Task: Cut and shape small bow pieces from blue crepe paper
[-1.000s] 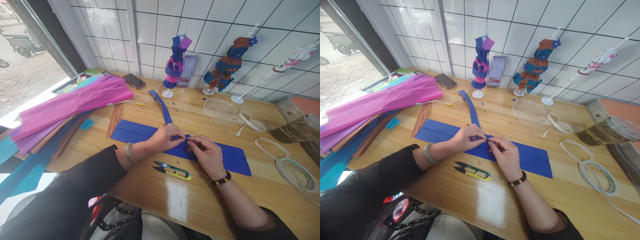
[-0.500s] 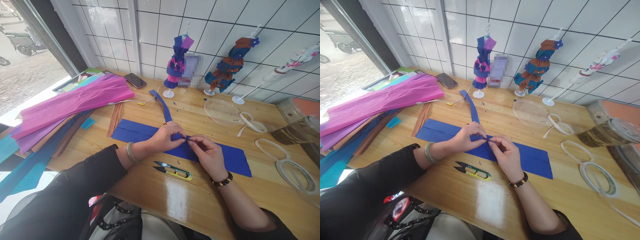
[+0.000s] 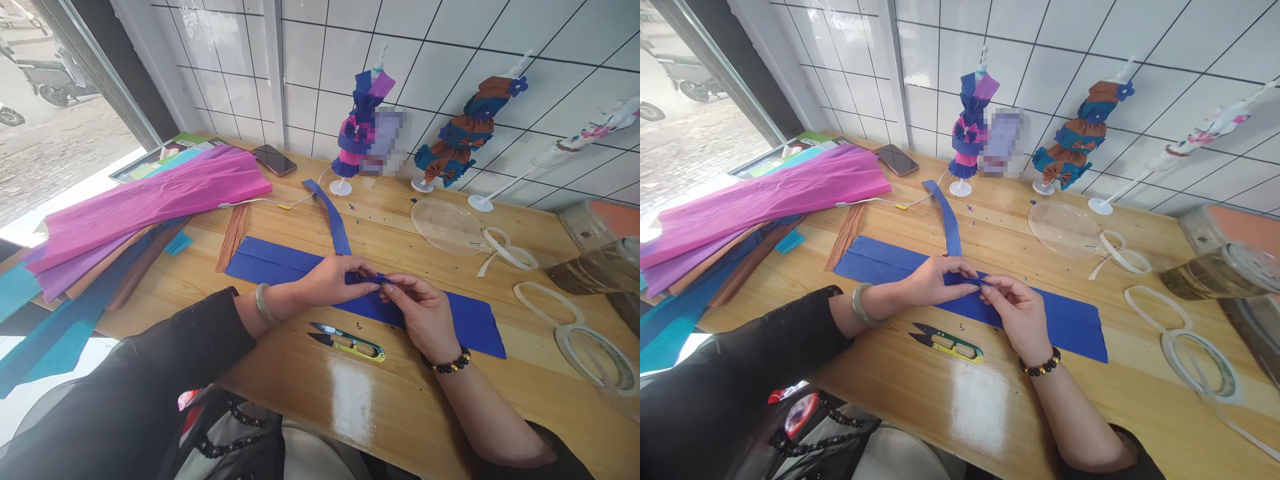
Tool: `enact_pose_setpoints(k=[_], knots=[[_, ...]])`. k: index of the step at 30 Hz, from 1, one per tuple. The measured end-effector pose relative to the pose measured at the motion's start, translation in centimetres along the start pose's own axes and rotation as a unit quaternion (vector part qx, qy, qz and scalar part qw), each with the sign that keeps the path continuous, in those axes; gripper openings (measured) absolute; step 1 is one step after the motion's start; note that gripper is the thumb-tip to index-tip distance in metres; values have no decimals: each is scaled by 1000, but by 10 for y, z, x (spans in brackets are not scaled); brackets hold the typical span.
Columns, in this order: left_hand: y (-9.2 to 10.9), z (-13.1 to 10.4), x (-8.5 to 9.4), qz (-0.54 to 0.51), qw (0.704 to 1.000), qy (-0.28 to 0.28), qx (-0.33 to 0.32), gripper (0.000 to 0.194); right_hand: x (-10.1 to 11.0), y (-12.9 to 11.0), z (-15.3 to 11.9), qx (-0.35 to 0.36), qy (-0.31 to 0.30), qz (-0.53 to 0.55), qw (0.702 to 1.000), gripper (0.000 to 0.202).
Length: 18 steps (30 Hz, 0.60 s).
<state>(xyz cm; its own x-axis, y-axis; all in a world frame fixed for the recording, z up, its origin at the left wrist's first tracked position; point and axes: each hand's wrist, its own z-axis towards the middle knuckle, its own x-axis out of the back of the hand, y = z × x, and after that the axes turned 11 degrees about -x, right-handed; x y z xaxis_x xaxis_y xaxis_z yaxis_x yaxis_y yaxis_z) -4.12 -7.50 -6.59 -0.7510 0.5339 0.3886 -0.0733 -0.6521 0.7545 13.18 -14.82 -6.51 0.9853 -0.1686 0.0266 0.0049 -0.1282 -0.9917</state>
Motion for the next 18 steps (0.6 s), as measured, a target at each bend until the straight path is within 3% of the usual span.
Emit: enact_pose_setpoints(k=[6,12,18], knots=[[2,0,0,-2,1000,1,14,21,0,-2,-1,6,5,-4,1000,13],[2,0,0,26,1000,-8,9,20,-4,-8,-3,28,22,-79,996,25],[3,0,0,0,999,-28,24,27,-3,-8,-3,42,50,-108,992,15]])
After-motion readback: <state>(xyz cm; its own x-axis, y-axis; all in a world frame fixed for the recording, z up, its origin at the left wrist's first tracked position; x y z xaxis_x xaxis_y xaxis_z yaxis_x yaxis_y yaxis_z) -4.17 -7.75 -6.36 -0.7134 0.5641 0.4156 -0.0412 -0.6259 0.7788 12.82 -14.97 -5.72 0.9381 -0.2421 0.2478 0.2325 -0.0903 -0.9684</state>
